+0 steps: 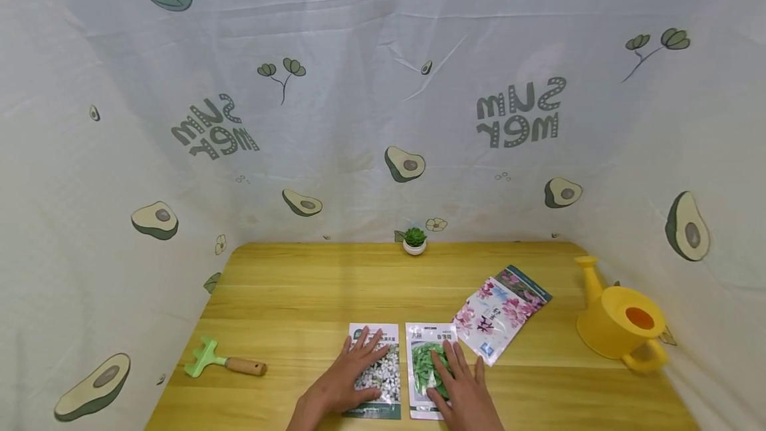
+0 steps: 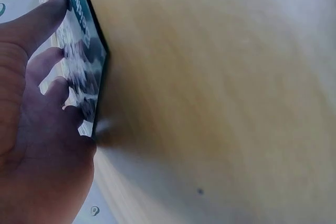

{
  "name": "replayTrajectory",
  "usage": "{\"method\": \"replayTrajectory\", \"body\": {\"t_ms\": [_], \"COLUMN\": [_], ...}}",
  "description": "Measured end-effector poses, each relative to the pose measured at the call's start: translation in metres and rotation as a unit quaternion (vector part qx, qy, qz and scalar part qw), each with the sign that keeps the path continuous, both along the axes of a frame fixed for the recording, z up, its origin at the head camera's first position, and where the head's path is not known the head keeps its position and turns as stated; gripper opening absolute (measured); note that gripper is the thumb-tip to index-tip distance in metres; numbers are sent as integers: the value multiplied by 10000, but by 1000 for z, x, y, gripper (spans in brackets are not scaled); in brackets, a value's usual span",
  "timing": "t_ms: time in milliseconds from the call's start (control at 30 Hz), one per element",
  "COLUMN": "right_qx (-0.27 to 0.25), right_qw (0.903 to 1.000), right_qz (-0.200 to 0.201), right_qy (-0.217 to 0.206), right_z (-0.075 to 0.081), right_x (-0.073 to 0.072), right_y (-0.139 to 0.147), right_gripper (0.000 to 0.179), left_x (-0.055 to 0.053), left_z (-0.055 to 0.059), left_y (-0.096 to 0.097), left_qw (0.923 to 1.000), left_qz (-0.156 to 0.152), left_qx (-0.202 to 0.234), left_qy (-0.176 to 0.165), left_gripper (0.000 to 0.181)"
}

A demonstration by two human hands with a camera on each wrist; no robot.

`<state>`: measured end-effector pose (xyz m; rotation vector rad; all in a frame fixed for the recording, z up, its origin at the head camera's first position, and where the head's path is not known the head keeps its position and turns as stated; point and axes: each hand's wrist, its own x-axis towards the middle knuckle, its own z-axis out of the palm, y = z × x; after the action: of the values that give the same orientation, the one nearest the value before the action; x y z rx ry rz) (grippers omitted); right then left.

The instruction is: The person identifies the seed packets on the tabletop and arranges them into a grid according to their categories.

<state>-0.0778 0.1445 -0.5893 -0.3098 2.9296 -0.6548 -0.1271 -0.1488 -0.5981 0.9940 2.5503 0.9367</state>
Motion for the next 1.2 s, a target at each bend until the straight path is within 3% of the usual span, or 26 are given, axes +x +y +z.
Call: {"method": "replayTrajectory", "body": {"t_ms": [200,433,600,700,867,967,1067,1200], "right_qx": [111,-100,-376,-490,-547,-618,-631,-593], "right_qw": [9999,9998,9989,9968,9884,9856,9874,9902], "right_qz": [-4,-25,-109,-274,-616,-777,-951,-1119], "right_qy": [-20,140,245,571,1272,1366,1099,588], "right_z": [1,-1,0,2,5,5,6,2], "right_x": [-1,1,3,1,-11,-23,-39,-57], "right_y": [-3,-1,3,11,38,64,92,122], "right_gripper": [69,67,70,69,66,67,71,77], "left_x": [-5,-2,-2,-2,0,0,-1,-3], "left_z": [-23,-14,-17,-18,-7,1,12,35], "left_y": [-5,-5,-7,-6,-4,1,12,38], "left_qw": [9990,9990,9987,9979,9979,9981,9981,9966], "left_qz": [-142,-128,-161,-197,-138,-109,-133,-367], "left_qx": [311,417,433,501,487,388,134,-317], "left_qy": [291,89,218,349,403,465,578,670], "left_gripper": [79,78,74,73,72,71,70,67]}}
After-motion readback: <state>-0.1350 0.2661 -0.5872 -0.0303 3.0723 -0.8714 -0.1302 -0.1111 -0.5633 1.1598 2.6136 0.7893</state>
